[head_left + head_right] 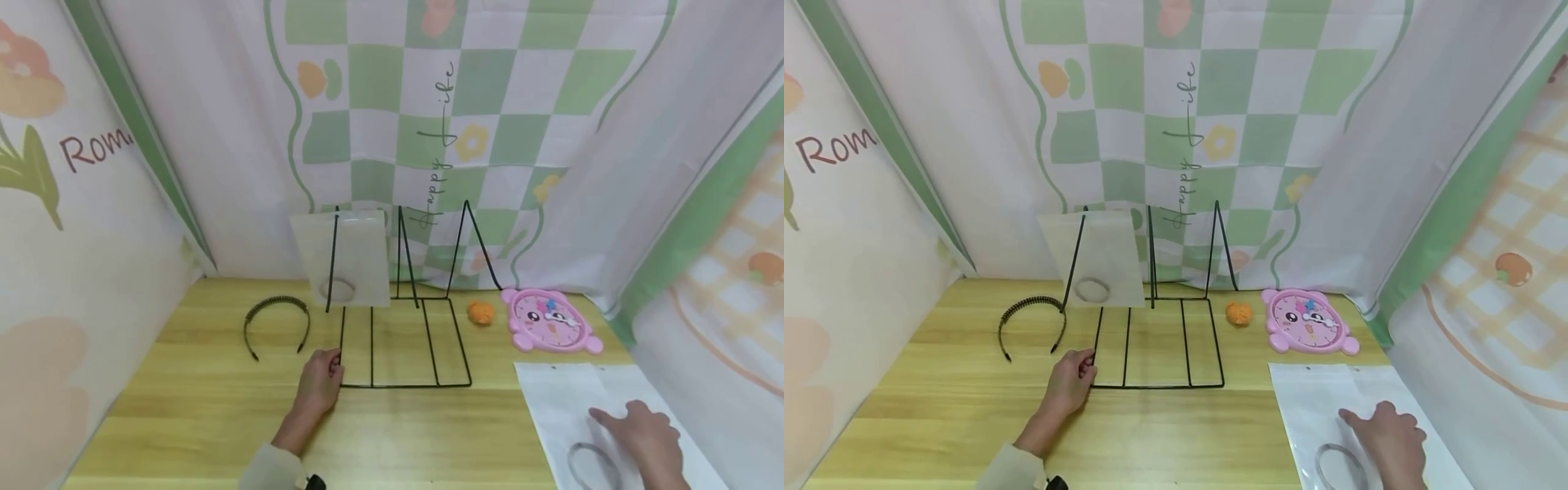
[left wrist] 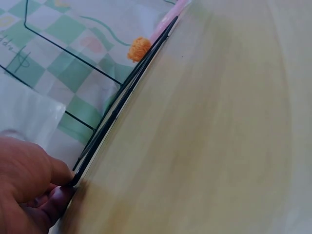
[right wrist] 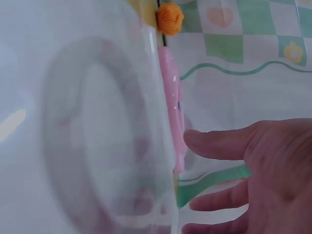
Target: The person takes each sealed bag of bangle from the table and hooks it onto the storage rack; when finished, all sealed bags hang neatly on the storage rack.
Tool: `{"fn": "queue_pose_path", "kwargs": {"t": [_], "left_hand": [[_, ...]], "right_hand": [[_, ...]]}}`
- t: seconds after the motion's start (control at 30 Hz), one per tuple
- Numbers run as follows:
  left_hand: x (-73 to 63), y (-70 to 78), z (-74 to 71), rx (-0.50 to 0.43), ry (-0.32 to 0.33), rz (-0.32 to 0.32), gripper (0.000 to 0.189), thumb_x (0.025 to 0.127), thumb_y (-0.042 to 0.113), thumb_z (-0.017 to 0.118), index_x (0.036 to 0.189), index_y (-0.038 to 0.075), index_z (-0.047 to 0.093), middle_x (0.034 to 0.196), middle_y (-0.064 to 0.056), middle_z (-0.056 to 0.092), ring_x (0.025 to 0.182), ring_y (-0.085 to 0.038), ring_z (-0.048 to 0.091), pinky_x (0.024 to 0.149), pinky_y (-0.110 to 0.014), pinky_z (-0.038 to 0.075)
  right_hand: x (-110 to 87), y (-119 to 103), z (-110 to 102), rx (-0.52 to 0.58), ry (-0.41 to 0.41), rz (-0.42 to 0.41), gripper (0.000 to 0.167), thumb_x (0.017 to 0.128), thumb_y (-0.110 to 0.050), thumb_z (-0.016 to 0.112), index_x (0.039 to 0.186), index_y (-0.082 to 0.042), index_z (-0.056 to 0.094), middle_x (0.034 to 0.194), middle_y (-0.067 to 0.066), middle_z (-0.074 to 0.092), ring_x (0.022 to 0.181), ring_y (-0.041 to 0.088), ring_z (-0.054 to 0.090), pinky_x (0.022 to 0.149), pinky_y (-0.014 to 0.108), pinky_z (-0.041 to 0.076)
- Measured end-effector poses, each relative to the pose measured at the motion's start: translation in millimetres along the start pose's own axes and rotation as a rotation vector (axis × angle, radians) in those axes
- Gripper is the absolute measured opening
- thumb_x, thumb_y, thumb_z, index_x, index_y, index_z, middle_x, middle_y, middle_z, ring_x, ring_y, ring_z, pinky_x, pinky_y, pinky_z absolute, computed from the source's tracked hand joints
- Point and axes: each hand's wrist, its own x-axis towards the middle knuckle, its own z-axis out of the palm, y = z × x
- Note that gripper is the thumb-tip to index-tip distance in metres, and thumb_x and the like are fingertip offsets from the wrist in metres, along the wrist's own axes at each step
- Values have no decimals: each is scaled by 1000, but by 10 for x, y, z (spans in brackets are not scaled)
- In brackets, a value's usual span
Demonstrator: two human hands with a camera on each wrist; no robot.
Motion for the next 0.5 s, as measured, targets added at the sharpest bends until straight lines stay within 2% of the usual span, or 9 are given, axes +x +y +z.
{"fn": "queue_pose_path", "kwargs": {"t": [0.13,0.2,0.37,0.5], "left_hand": [[6,5,-10,-3,-6,-11,38,86,0,67,123,-8,61,96,-11,59,84,-19,57,73,-31,55],[9,4,-5,-3,-9,-10,38,85,0,67,123,-8,61,96,-12,59,84,-19,58,74,-31,55],[18,11,-1,2,-5,12,37,85,-1,68,121,-9,62,96,-13,60,85,-20,58,75,-33,55],[21,24,-5,-1,-10,17,37,85,-2,67,121,-9,61,96,-13,60,84,-20,58,74,-32,55]], "right_hand": [[-37,38,33,-25,-38,-6,86,76,-65,67,97,17,52,85,33,52,83,52,50,70,54,45],[-37,44,29,-28,-43,-21,83,76,-64,68,94,16,53,82,31,53,80,49,52,67,52,46],[-7,65,43,-8,-77,2,83,77,-57,72,101,19,51,84,30,57,78,44,57,70,52,49],[18,128,43,36,-29,-2,80,79,-48,72,112,22,49,101,39,56,89,52,56,76,57,48]]}}
